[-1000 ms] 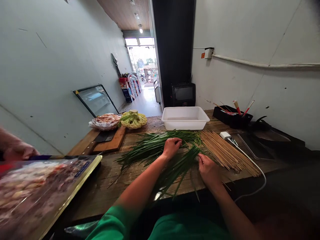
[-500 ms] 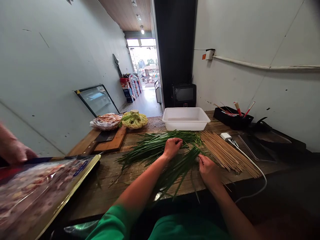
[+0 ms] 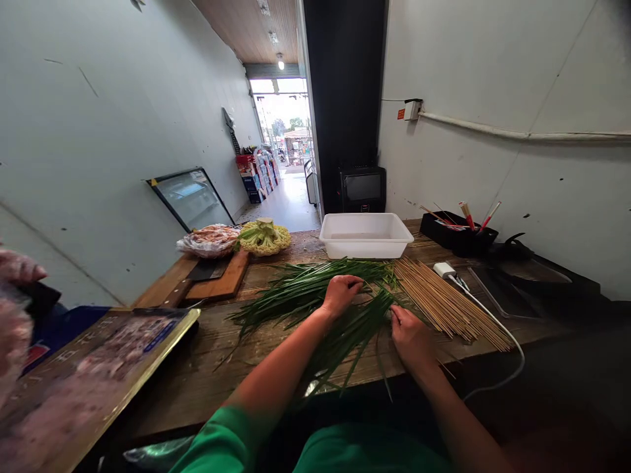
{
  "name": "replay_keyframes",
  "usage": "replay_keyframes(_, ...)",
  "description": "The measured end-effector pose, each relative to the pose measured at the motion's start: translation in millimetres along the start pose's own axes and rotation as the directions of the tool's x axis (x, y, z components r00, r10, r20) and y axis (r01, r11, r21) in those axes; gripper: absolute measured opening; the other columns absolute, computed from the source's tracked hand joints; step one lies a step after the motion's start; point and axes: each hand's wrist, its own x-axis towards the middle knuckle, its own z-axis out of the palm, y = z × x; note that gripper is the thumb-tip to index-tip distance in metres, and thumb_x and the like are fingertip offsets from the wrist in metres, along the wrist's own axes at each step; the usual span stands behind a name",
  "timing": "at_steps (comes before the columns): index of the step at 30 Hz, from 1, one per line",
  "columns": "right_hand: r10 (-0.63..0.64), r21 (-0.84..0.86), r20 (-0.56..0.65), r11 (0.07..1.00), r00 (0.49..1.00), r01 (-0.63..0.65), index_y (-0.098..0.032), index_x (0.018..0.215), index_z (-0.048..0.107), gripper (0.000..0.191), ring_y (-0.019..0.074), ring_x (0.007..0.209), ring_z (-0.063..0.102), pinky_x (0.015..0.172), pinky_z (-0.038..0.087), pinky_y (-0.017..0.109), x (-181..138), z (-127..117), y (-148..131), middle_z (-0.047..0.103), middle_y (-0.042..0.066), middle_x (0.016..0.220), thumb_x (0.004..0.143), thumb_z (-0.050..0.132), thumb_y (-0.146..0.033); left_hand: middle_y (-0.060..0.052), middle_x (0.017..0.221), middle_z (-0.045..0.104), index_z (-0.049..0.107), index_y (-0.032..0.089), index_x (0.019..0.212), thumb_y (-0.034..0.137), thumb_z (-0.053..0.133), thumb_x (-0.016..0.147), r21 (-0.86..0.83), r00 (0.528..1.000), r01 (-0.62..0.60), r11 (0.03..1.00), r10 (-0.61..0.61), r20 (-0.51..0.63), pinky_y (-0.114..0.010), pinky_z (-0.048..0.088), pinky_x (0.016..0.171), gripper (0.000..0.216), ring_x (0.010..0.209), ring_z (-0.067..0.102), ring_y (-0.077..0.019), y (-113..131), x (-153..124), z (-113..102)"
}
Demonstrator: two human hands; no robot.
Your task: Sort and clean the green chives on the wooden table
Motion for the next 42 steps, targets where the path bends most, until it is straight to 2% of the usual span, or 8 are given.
replay_keyframes(5,0.035,-0.022,0.01,0.999,0.999,-0.035,-0.015,0.105,0.064,0.032,0.0178,0.087,0.064,0.073,0.045,0.025,0,-2,-2,0.068,0.008,0.101,0.091,0.037,-0.023,-0.002,0.09,0.073,0.072,0.018,0.096,0.02,0.055,0.078,-0.021,0.917,-0.19,0.982,0.185,0.353,-0.021,0.049,0.076,0.025,0.081,0.065,-0.0132,3,-2,-6)
replay_keyframes(10,0.046,-0.035,0.009,0.998,0.999,-0.046,-0.015,0.107,0.063,0.032,0.018,0.09,0.064,0.075,0.045,0.026,0,-2,-3,0.068,0.008,0.103,0.092,0.037,-0.023,-0.006,0.091,0.068,0.073,0.021,0.092,0.022,0.052,0.082,0.387,0.964,-0.241,0.89,0.172,0.205,-0.032,0.042,0.087,0.023,0.091,0.058,-0.018,-6,6,-23)
replay_keyframes(13,0.052,-0.042,0.009,0.998,0.999,-0.051,-0.016,0.107,0.063,0.032,0.0177,0.088,0.065,0.074,0.045,0.026,0,0,-2,0.068,0.008,0.103,0.092,0.036,-0.024,-0.006,0.09,0.063,0.073,0.024,0.088,0.027,0.056,0.081,0.562,0.96,-0.264,0.784,0.155,0.234,-0.039,0.036,0.091,0.018,0.098,0.052,-0.0225,-10,6,-21)
replay_keyframes(24,0.038,-0.025,0.004,0.999,0.999,-0.038,-0.016,0.105,0.063,0.031,0.0173,0.09,0.064,0.077,0.045,0.025,0,0,-1,0.068,0.008,0.102,0.091,0.037,-0.023,-0.007,0.082,0.058,0.069,0.02,0.079,0.024,0.05,0.085,0.678,0.918,-0.387,0.625,0.194,0.346,-0.037,0.034,0.09,0.02,0.094,0.048,-0.0209,-1,0,-4)
replay_keyframes(29,0.023,-0.006,0.002,1.0,1.0,-0.023,-0.016,0.106,0.063,0.031,0.0173,0.09,0.064,0.076,0.045,0.025,0,-2,-1,0.068,0.008,0.101,0.091,0.036,-0.022,-0.007,0.087,0.065,0.068,0.018,0.08,0.021,0.051,0.082,0.582,0.965,-0.26,0.771,0.18,0.191,-0.038,0.037,0.089,0.018,0.095,0.053,-0.0213,1,0,-2)
replay_keyframes(33,0.012,-0.006,0.002,1.0,1.0,-0.012,-0.016,0.105,0.063,0.032,0.0175,0.09,0.064,0.077,0.046,0.026,0,-3,-1,0.068,0.008,0.101,0.092,0.036,-0.024,-0.005,0.082,0.069,0.066,0.015,0.089,0.017,0.051,0.08,0.22,1.0,-0.007,0.976,0.006,0.006,-0.029,0.046,0.076,0.017,0.078,0.061,-0.0152,-3,7,-2)
replay_keyframes(37,0.007,-0.007,0.008,1.0,1.0,-0.007,-0.015,0.106,0.063,0.032,0.0179,0.093,0.063,0.08,0.046,0.026,0,-2,-1,0.068,0.009,0.102,0.092,0.036,-0.023,-0.003,0.074,0.07,0.067,0.013,0.088,0.016,0.055,0.077,-0.101,0.988,0.156,0.983,-0.154,0.028,-0.022,0.048,0.065,0.016,0.067,0.062,-0.0114,-4,10,-1)
replay_keyframes(42,0.003,0.002,0.012,1.0,1.0,-0.003,-0.015,0.107,0.063,0.033,0.0178,0.093,0.063,0.081,0.046,0.027,0,-2,-1,0.068,0.009,0.104,0.092,0.035,-0.024,-0.003,0.076,0.071,0.07,0.014,0.087,0.018,0.058,0.075,-0.117,0.987,0.161,0.98,-0.16,0.02,-0.02,0.048,0.063,0.017,0.065,0.062,-0.0103,-3,9,-1)
